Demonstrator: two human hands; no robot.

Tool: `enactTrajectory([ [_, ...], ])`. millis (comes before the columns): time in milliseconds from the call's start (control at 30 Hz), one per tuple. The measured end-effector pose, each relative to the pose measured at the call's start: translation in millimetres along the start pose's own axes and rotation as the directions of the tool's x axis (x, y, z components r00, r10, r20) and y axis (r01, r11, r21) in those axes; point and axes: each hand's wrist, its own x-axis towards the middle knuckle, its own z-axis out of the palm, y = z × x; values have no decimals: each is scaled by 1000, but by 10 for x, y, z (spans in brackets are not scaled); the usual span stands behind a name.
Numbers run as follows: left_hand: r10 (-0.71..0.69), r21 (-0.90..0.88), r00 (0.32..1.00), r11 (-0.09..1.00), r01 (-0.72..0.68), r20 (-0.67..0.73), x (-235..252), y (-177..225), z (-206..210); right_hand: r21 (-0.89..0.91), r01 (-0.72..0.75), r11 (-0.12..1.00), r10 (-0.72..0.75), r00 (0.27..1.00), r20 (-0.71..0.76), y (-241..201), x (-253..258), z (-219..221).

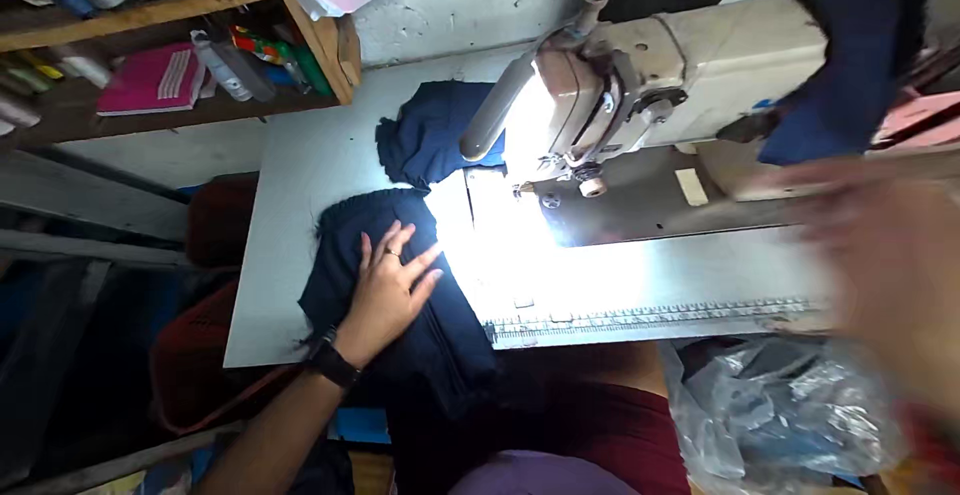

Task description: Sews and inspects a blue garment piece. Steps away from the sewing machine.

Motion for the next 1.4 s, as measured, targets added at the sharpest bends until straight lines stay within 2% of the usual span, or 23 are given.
enactTrajectory([
  [33,-27,2,1000,1000,27,2,-60,109,24,-124,169,978,-154,980,126,-183,-15,428],
  [100,-50,6,999,999,50,4,-126,242,47,-195,367,909,-318,917,242,-409,68,1167],
  [167,-52,16,999,999,52,-7,-175,297,74,-233,425,875,-362,892,270,-488,225,1615],
  [267,-55,24,998,998,56,-23,-193,324,97,-159,401,902,-354,899,256,-523,524,1872],
  [333,-75,15,997,997,75,-13,-219,356,99,-87,352,932,-333,926,179,-489,621,1883],
  [433,-130,-64,990,989,134,56,-301,440,-61,-149,305,941,-285,948,143,-509,470,1759],
  [500,-141,-64,990,988,140,-16,-254,397,-252,-177,305,936,-283,949,139,-609,177,1663],
  [533,-113,-27,991,993,111,-68,-174,295,-340,-140,303,943,-283,948,145,-681,-10,1621],
  [600,-21,25,997,999,23,-76,44,7,-472,-85,310,947,-293,941,172,-804,-363,1591],
  [733,160,-92,979,985,-149,129,493,-460,-478,-80,336,938,-321,934,159,-743,-757,1712],
  [867,237,-215,944,958,-188,232,882,-567,-501,-95,314,945,-317,948,-12,-559,-904,1813],
  [1067,160,-224,878,973,-63,451,1338,-448,-491,6,226,974,-222,963,-155,-497,-1000,1682],
  [1200,66,-192,881,981,28,468,1409,-362,-461,-67,250,966,-257,956,-141,-501,-1027,1829],
  [1267,43,-209,882,976,63,469,1400,-368,-476,-44,248,968,-252,953,-169,-446,-1040,1859],
  [1333,30,-236,889,968,89,457,1366,-404,-479,29,180,983,-171,966,-196,-412,-1030,1787],
  [1400,7,-266,908,957,115,418,1318,-434,-457,195,27,980,11,982,-190,-374,-979,1692],
])
